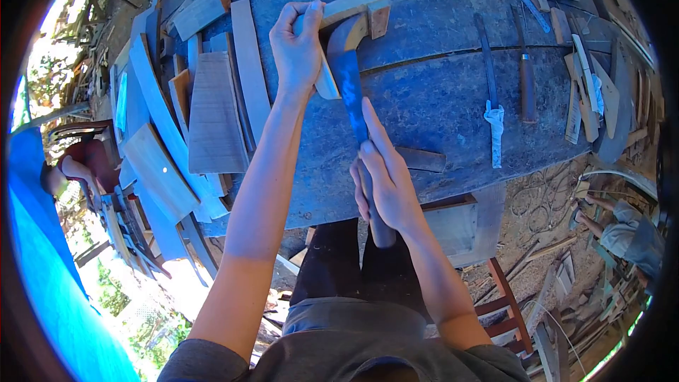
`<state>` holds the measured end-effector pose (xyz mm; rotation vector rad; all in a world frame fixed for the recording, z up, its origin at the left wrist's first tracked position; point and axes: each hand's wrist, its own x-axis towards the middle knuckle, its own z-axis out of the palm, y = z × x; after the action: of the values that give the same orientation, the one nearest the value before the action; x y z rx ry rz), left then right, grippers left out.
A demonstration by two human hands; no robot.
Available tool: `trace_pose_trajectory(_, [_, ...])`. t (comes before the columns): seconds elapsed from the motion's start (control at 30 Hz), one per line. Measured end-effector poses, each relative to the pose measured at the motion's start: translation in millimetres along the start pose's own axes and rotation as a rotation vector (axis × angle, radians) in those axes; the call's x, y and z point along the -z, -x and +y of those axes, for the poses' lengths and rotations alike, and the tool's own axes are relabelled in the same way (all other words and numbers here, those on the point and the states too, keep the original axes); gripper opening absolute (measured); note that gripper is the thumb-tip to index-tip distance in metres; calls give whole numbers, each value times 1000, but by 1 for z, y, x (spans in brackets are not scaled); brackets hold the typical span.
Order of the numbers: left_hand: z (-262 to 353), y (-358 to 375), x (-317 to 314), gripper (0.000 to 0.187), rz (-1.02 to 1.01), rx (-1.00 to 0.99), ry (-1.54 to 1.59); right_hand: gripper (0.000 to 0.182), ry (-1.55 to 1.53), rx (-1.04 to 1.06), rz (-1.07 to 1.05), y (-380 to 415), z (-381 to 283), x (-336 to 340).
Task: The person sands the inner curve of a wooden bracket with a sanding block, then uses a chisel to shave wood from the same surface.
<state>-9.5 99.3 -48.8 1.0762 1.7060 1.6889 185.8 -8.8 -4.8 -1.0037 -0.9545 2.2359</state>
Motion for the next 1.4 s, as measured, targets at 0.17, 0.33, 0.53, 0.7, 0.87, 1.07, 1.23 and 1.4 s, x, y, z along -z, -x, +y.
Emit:
trace_pose_trajectory(0.17, [0,0,1,18,-14,32,-17,54,16,-22,23,30,5,4])
trace_pose_trajectory(0.33, [-3,2,-1,18,-20,-24,-8,54,-18,-33,9,12,-2,3])
trace_pose_trajectory(0.53, [1,-1,2,18,-46,19,-9,54,4,17,14,10,5,1])
trace_pose_trajectory(0.7, [0,3,-3,19,-36,-21,0,54,-29,-5,2,-2,0,3])
trace_pose_trajectory(0.87, [1,2,1,19,-47,19,9,54,-17,80,3,-21,5,-4])
trace_pose_trajectory(1.07, [-1,3,-3,20,-15,-24,14,54,0,33,39,-18,0,-5])
trace_pose_trajectory(1.23, [-2,3,2,22,-29,-16,-76,54,-47,72,36,-23,2,-8])
trace_pose_trajectory(1.4, [-4,6,-4,22,37,-33,19,55,-23,24,51,-6,6,-1])
